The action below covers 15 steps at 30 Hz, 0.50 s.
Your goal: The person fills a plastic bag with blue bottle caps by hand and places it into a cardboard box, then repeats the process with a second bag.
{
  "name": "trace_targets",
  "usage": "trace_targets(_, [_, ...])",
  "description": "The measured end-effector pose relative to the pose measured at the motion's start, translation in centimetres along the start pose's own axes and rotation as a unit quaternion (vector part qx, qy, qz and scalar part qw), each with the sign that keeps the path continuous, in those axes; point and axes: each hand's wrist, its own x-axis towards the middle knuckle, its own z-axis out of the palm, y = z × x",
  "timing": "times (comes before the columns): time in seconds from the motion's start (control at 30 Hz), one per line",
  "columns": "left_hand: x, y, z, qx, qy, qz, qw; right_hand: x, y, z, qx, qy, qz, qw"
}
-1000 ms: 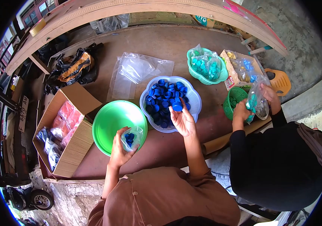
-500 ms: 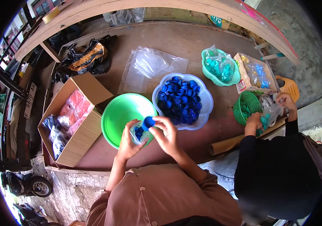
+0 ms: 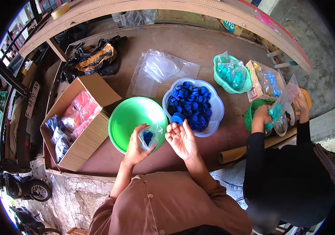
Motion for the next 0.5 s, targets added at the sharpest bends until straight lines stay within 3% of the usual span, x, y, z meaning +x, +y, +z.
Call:
trace_targets(0.13, [0.0, 0.0, 0.0, -0.005, 0.001, -0.006, 1.000, -0.1, 0.4, -0.2, 0.002, 0.001, 0.002, 1.000])
trace_targets(0.2, [0.0, -0.1, -0.1, -0.004, 0.001, -0.006, 1.000, 0.0, 1.0, 0.3, -0.177, 0.034, -0.083, 0.980])
trace_targets(0.23, [-0.1, -0.1, -0.1, -0.003, 0.000, -0.007, 1.000, 0.0, 1.6, 0.7, -0.353, 0.077, -0.155, 0.920])
trace_targets(0.27, [-0.1, -0.2, 0.0, -0.005, -0.002, -0.005, 1.000, -0.2, 2.0, 1.1, -0.519, 0.047, -0.220, 0.825])
trace_targets(0.3, [-0.2, -0.4, 0.0, -0.013, 0.000, -0.005, 1.000, -0.5, 2.2, 1.4, -0.664, 0.017, -0.275, 0.695])
trace_targets(0.37, [-0.2, -0.7, 0.1, -0.024, -0.003, -0.004, 1.000, -0.3, 2.1, 2.4, -0.812, -0.080, -0.300, 0.495])
trace_targets(0.43, [-0.3, -1.1, 0.2, -0.051, -0.005, 0.000, 0.999, -0.1, 2.5, 2.1, -0.841, -0.123, -0.258, 0.459])
trace_targets(0.5, [-0.3, -1.0, 0.2, -0.052, -0.006, 0.001, 0.999, 0.1, 1.7, 2.3, -0.843, -0.107, -0.276, 0.449])
